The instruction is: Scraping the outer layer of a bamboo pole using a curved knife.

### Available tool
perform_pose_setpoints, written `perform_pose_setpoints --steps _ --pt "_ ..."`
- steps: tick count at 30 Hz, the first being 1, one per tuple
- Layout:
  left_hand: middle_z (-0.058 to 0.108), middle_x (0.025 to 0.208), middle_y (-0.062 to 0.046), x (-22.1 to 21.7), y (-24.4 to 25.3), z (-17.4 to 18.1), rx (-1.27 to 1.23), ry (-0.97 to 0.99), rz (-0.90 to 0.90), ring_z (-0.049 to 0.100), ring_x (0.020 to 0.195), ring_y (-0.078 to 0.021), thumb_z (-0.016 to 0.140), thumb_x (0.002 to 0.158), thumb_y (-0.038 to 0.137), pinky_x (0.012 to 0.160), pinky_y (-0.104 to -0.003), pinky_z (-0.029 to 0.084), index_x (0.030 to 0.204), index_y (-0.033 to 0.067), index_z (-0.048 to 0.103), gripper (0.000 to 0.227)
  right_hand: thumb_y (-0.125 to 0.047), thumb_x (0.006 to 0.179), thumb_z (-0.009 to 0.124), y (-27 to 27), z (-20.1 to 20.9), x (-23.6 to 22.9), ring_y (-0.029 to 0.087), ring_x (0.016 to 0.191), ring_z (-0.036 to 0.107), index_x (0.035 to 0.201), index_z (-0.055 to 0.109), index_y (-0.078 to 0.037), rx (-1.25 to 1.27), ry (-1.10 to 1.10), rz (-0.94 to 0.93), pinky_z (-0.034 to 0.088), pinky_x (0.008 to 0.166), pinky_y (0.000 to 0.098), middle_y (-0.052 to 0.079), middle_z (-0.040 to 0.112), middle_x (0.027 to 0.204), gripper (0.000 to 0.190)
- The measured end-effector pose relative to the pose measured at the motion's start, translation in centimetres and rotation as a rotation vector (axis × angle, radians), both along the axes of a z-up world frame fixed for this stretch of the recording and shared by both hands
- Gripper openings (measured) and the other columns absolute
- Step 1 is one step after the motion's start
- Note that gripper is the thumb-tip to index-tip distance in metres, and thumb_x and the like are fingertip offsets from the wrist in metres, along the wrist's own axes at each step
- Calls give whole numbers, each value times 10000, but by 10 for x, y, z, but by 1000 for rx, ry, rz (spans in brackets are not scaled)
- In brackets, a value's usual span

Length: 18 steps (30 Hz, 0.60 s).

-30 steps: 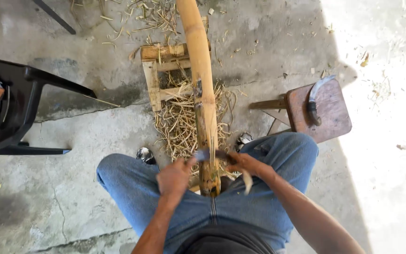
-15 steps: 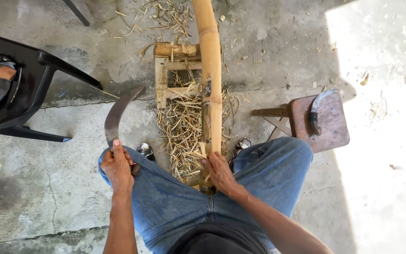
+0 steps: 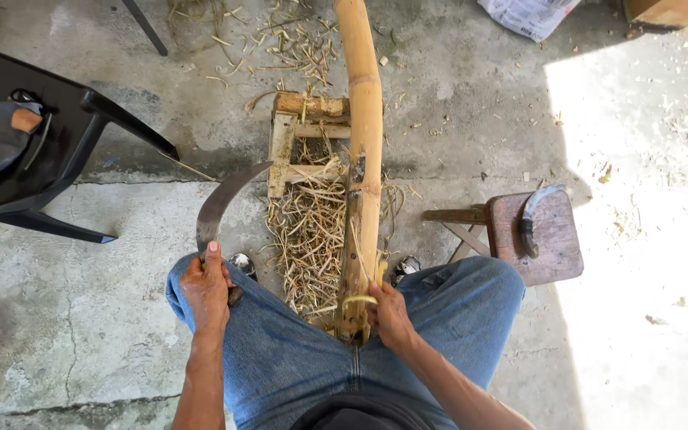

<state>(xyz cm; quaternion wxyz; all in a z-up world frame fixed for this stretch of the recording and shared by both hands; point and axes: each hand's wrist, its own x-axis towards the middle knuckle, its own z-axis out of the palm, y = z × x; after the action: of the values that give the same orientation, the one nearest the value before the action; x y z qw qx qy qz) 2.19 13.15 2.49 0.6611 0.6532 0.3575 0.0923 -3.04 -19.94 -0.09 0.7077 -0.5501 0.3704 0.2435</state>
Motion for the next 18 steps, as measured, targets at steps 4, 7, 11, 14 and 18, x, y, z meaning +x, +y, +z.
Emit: perform_pose_setpoints --steps 4,7,11,14,18 --pt "552 616 -11 -2 0 2 -45 44 22 488 471 -73 709 963 439 404 -247 432 796 43 601 442 -305 1057 482 -14 22 -10 99 453 288 904 547 -97 67 83 6 267 423 290 -42 302 585 266" --pt "555 606 -28 -3 -2 3 14 60 9 500 471 -81 700 979 441 413 -250 452 799 36 595 454 -294 1063 494 -18 36 -16 94 468 294 926 560 -74 58 103 -9 297 440 286 -36 329 597 268" --pt "555 621 -19 -2 5 3 -19 42 13 498 482 -76 708 975 448 423 -250 462 801 32 603 463 -345 1029 506 -25 91 -14 102 487 294 977 598 -92 23 91 124 250 429 279 -32 376 640 274" --pt "558 632 -18 10 1 17 -137 16 22 506 486 -91 736 948 434 428 -253 484 822 39 608 434 -464 1022 484 -76 104 20 163 607 466 1092 624 -41 -359 -53 307 388 544 320 61 545 778 451" --pt "671 757 12 27 -27 50 -292 -109 -55 635 603 -109 841 737 308 472 -284 532 893 135 641 307 -632 835 657 -128 86 104 430 1300 478 1588 117 -69 -781 -149 486 391 1061 553 277 299 1560 1084"
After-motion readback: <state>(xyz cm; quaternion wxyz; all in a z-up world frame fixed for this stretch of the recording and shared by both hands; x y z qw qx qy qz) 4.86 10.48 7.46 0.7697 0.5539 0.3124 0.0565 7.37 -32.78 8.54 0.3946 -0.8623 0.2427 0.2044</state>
